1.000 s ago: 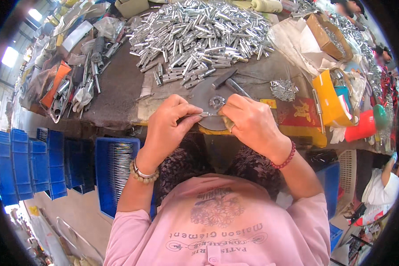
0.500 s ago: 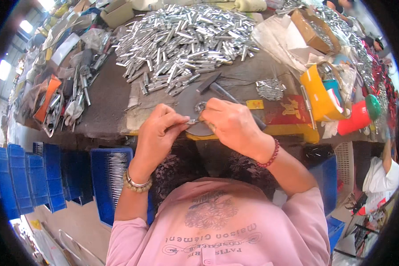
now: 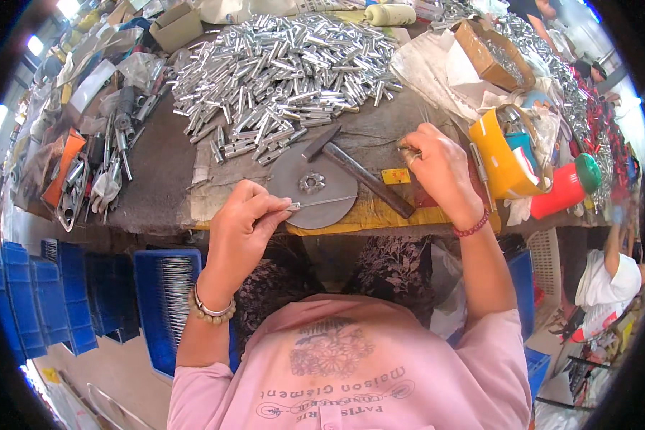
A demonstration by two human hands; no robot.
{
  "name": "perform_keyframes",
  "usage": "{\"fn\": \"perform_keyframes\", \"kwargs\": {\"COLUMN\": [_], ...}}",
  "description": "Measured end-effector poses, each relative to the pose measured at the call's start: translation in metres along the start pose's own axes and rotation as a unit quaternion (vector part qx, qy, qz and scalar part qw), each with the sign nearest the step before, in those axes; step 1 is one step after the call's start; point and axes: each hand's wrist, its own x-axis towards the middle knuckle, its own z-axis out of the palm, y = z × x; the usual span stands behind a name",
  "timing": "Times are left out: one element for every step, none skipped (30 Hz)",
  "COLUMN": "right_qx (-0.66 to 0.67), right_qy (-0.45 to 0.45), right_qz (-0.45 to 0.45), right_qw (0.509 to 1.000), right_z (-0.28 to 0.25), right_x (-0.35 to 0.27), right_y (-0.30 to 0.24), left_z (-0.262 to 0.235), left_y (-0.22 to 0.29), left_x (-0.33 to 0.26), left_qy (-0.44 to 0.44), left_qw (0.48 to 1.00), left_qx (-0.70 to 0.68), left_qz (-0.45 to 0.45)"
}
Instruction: The person uses a hammer to assemble small metal components on a metal baseplate and places them into a blue storage bin.
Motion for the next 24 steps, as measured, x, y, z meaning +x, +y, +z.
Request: {"fn": "perform_keyframes", "kwargs": {"right_qx": [-0.008,-0.017,-0.015,-0.028,-0.04,-0.037,-0.046,-0.054,-0.05,-0.046,-0.041,-0.037,0.031,0.098,0.178,0.179,0.268,0.354,0.375,0.395,0.368,0.369,0.355,0.341], "right_qy": [-0.008,-0.016,-0.017,-0.016,-0.014,-0.016,-0.021,-0.026,-0.029,-0.023,-0.017,-0.02,-0.017,-0.015,-0.016,-0.018,-0.02,-0.02,-0.049,-0.079,-0.075,-0.076,-0.054,-0.032], "right_qz": [0.002,0.005,0.003,-0.02,-0.043,-0.047,-0.049,-0.051,-0.056,-0.038,-0.02,-0.026,-0.009,0.008,-0.008,-0.01,-0.041,-0.07,-0.061,-0.053,-0.089,-0.09,-0.109,-0.128], "right_qw": [1.0,1.0,1.0,0.999,0.998,0.998,0.998,0.997,0.997,0.998,0.999,0.999,0.999,0.995,0.984,0.984,0.962,0.932,0.924,0.914,0.922,0.922,0.927,0.931], "right_z": [-0.001,-0.002,-0.002,-0.002,-0.002,-0.002,-0.003,-0.003,-0.002,-0.001,0.0,-0.002,-0.008,-0.012,-0.012,-0.01,-0.005,-0.002,0.004,0.009,0.012,0.016,0.02,0.024], "right_x": [0.001,0.003,0.004,0.005,0.006,0.007,0.008,0.009,0.01,0.01,0.011,0.012,0.013,0.012,0.008,0.004,0.0,-0.004,-0.007,-0.008,-0.007,-0.007,-0.008,-0.008], "right_y": [-0.004,-0.007,-0.009,-0.011,-0.013,-0.015,-0.018,-0.019,-0.018,-0.017,-0.017,-0.024,-0.034,-0.044,-0.052,-0.065,-0.081,-0.095,-0.105,-0.113,-0.119,-0.123,-0.127,-0.129], "left_z": [0.0,-0.001,-0.002,-0.002,-0.002,-0.002,-0.001,0.0,0.0,0.0,0.0,0.0,0.0,-0.001,-0.001,-0.001,-0.001,-0.002,-0.002,-0.002,-0.002,-0.002,-0.002,-0.002], "left_y": [-0.001,-0.001,0.0,0.0,0.0,-0.001,-0.002,-0.003,-0.004,-0.004,-0.004,-0.004,-0.005,-0.006,-0.008,-0.008,-0.008,-0.006,-0.006,-0.008,-0.009,-0.01,-0.009,-0.009], "left_x": [-0.001,-0.001,-0.001,-0.001,-0.001,-0.001,-0.001,-0.001,0.0,0.0,0.0,0.0,0.0,-0.001,-0.001,-0.001,-0.001,0.0,0.0,-0.001,-0.001,-0.001,0.0,0.0], "left_qy": [-0.006,-0.004,-0.003,-0.002,-0.001,0.001,0.004,0.006,0.013,0.019,0.022,0.017,0.015,0.021,0.013,0.002,0.004,-0.002,-0.007,-0.005,-0.004,-0.002,-0.001,0.003], "left_qw": [1.0,1.0,1.0,1.0,1.0,1.0,1.0,1.0,0.999,0.999,0.999,0.999,0.999,0.999,0.998,0.998,0.998,0.998,0.999,0.999,0.998,0.998,0.998,0.998], "left_qx": [-0.006,-0.006,0.0,0.006,0.007,0.011,0.016,0.018,0.023,0.027,0.03,0.031,0.032,0.036,0.037,0.037,0.038,0.04,0.043,0.045,0.039,0.032,0.032,0.036], "left_qz": [-0.008,-0.009,-0.002,0.006,0.004,0.01,0.017,0.013,0.027,0.041,0.036,0.039,0.04,0.034,0.04,0.048,0.046,0.04,0.032,0.03,0.039,0.049,0.048,0.045]}}
